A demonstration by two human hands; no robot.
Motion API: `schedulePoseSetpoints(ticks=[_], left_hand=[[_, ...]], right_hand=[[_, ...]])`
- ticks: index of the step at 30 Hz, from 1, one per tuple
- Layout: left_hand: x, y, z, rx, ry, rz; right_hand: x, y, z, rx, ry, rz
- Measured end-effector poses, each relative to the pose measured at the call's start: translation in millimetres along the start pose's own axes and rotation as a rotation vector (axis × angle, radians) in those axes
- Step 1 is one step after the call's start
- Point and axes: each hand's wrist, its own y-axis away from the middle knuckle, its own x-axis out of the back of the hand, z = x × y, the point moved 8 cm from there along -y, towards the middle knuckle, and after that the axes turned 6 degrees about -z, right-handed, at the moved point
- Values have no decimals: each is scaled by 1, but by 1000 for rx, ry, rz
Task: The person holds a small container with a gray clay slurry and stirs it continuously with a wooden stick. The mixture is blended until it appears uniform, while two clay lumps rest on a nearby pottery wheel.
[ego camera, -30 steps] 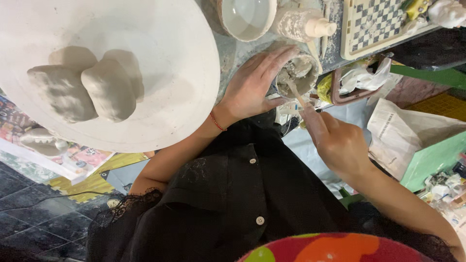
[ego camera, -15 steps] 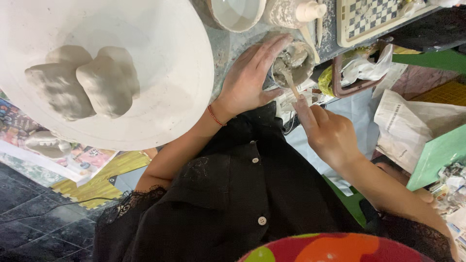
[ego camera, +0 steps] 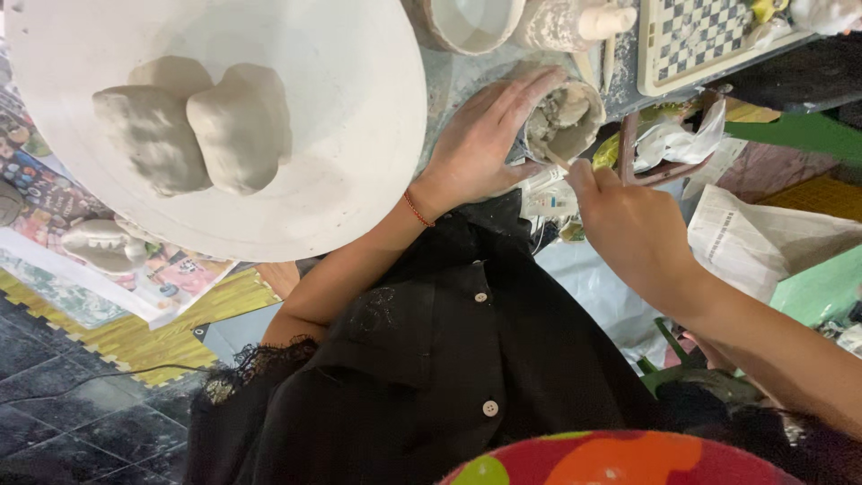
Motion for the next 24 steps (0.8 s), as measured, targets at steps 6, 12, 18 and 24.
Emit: schedulePoseSetpoints(ticks=[6, 12, 18, 24], left_hand=[[-1, -3, -3, -6, -7, -6], [-1, -2, -4, 30, 26, -45], [7, -6, 0, 21, 46, -26], [8, -7, 0, 19, 53, 10]], right_hand=[[24, 11, 10, -62, 44, -23], [-7, 0, -5, -62, 67, -24], [6, -5, 8, -125, -200, -13], [31, 7, 15, -227, -154, -2]])
